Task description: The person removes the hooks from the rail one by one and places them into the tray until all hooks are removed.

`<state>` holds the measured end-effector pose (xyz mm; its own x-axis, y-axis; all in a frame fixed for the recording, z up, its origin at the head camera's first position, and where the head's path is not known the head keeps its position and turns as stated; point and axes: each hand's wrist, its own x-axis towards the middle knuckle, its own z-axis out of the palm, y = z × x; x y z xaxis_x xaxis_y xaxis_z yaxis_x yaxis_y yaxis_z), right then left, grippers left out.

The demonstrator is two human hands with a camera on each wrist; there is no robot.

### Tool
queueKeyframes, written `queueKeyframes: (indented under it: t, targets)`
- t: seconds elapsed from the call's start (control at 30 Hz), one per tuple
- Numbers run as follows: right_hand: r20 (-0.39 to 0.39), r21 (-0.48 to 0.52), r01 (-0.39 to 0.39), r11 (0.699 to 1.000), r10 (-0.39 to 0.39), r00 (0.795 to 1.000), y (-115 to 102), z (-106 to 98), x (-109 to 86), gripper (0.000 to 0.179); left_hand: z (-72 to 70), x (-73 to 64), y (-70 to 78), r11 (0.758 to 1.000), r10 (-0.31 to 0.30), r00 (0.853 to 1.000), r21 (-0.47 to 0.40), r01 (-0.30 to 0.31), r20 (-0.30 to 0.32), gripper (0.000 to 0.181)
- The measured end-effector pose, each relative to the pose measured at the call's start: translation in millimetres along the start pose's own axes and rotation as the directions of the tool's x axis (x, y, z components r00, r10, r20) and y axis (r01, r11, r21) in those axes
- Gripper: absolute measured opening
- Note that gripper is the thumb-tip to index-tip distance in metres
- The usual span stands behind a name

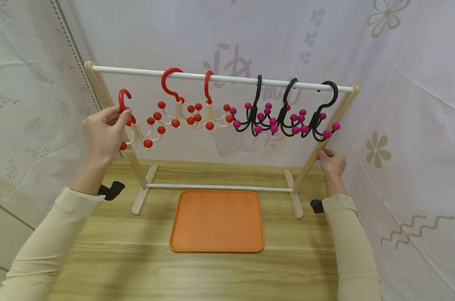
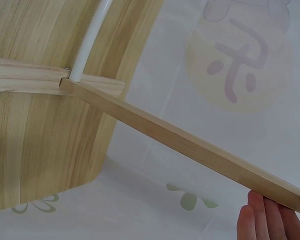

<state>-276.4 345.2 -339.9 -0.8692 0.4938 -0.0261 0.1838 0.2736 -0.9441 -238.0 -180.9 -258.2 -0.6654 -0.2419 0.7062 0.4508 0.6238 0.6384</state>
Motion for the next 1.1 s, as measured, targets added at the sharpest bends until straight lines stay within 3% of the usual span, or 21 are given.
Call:
queueKeyframes:
  t: [0.3,0.6,0.9,1.1]
  targets:
    - [-0.006,-0.022,0.003,1.0,-0.003,1.0,0,0,-1.3,0.062,17.1,-22.4,-18.8,1.0,-0.01,1.0,-0.028,0.009,-0.018,0.024]
    - [-0.008,-0.009,0.017,1.0,-0.017,1.0,0,0,-0.3,0.061,38.9,-50.8,-34.5,0.991,-0.048,0.999,-0.122,0.048,0.003,0.024]
    - [0.005,-0.031,-0.009,0.999,0.009,1.0,0,-1,-1.2,0.064,63.5,-78.5,-49.5,0.991,-0.004,1.0,-0.131,0.003,-0.007,0.019]
    - [0.012,-0.046,-0.002,0.999,0.003,1.0,2,-1,-0.4,0.064,81.6,-101.9,-56.7,0.98,0.002,1.0,-0.197,0.002,0.018,0.014]
